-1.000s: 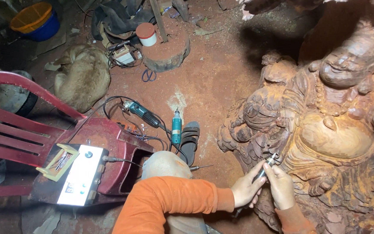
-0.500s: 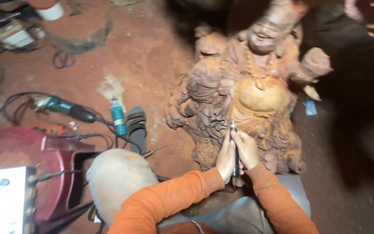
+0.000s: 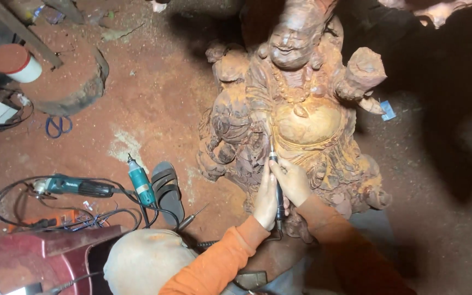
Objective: Carving and detailing a wooden Buddha statue using a handheld rotary power tool.
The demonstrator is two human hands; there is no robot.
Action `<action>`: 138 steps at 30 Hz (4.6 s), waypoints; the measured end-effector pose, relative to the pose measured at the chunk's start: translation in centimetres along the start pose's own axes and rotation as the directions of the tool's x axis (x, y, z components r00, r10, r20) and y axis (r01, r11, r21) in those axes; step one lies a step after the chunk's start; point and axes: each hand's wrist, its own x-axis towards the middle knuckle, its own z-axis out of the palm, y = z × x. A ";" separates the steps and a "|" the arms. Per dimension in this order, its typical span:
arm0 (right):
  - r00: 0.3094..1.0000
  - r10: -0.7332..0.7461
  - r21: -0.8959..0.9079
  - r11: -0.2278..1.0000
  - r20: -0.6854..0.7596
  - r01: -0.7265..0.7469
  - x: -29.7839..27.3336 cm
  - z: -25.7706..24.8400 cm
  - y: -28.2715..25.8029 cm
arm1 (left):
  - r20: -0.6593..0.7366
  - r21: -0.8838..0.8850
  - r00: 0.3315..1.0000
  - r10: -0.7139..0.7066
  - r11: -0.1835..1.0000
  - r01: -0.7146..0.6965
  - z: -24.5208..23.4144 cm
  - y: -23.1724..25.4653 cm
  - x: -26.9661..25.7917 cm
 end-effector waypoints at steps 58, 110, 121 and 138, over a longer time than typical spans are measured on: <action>0.995 0.067 -0.160 0.986 0.077 -0.054 3.3 2.4 6.5 | 0.081 0.238 0.967 0.242 0.938 -0.254 -2.1 -2.5 -0.6; 0.989 -0.039 -0.194 0.979 0.144 0.067 1.9 2.2 7.9 | 0.149 -0.030 0.988 0.033 0.999 -0.029 -3.8 -8.8 -0.7; 0.988 -0.069 -0.159 0.983 0.139 0.092 0.8 1.8 6.0 | 0.152 0.191 0.988 0.033 0.980 -0.062 -4.3 -7.9 -0.6; 0.986 -0.054 -0.159 0.984 0.160 0.079 1.4 2.7 7.3 | 0.131 0.325 0.991 0.002 0.945 -0.045 -5.1 -7.9 -0.3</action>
